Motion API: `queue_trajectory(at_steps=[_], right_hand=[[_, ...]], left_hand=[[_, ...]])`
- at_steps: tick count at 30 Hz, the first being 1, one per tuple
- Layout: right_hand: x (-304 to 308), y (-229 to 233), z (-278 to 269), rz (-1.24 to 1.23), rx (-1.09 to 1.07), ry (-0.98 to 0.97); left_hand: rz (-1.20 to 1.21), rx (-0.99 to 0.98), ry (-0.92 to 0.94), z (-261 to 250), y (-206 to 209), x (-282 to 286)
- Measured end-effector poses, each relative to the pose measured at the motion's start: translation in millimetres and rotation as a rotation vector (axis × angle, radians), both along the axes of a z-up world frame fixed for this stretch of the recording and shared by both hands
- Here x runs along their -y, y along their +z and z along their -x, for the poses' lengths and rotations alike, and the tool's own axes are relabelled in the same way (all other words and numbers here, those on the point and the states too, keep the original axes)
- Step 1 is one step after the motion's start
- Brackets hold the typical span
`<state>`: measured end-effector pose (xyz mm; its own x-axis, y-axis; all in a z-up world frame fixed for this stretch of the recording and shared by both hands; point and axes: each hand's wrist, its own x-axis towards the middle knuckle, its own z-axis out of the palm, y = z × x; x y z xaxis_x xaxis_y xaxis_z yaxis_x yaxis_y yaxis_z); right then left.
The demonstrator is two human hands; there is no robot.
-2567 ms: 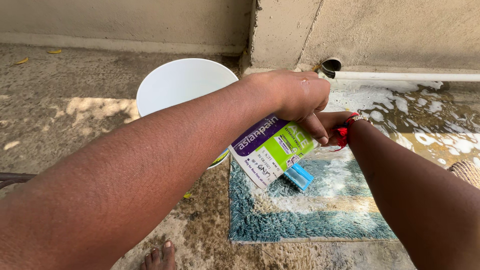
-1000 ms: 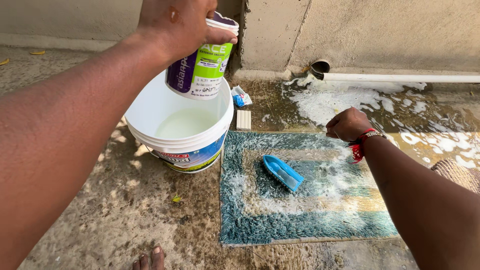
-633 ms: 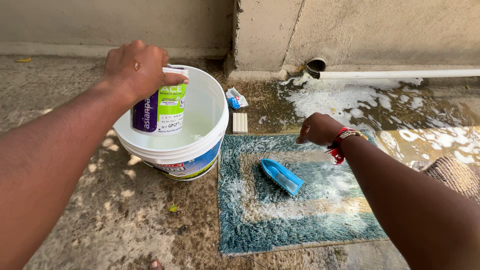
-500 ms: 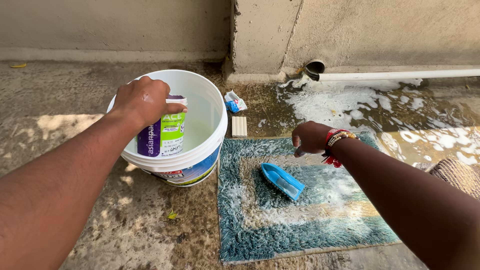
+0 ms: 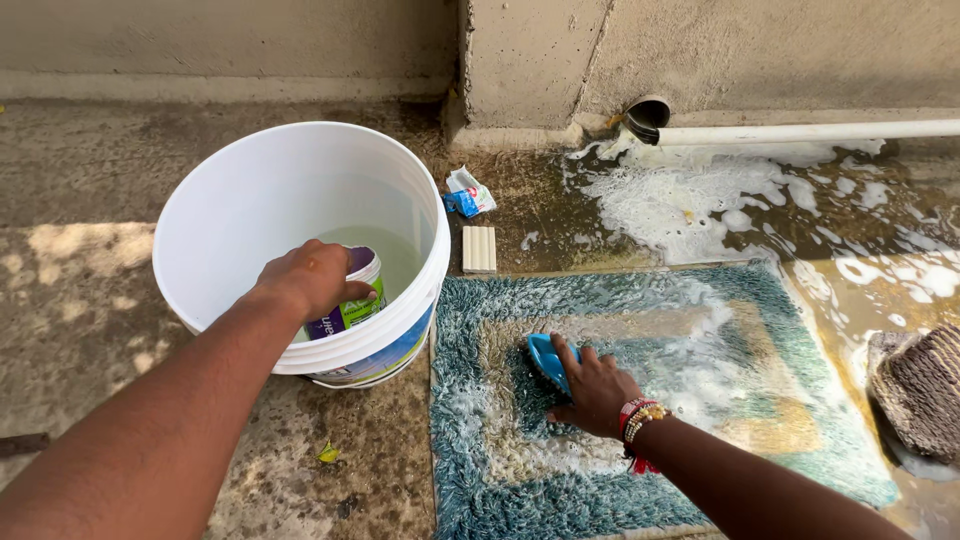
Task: The person scrubs a small rug using a brush and a bar of soap, repeatedly dipping the brush into a bucket of water.
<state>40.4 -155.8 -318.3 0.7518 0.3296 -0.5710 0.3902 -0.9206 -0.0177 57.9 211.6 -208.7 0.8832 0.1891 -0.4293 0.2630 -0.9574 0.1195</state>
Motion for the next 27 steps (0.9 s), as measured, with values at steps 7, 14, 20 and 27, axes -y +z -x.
queue_trajectory(at_steps=[7, 14, 20, 27], right_hand=[[10.2, -28.5, 2.5, -0.083, 0.154, -0.073], [17.3, -23.5, -1.6, -0.289, 0.192, -0.153], [-2.4, -7.6, 16.9, -0.354, 0.184, -0.236], [-8.1, -38.0, 82.9, -0.466, 0.059, -0.020]], left_hand=[[-0.012, 0.008, 0.149, -21.9, 17.8, -0.2], [0.579, 1.125, -0.080, -5.9, 52.5, 85.3], [0.679, 0.734, -0.161, 60.0, -15.3, 187.7], [0.386, -0.237, 0.090, 138.3, -151.9, 184.4]])
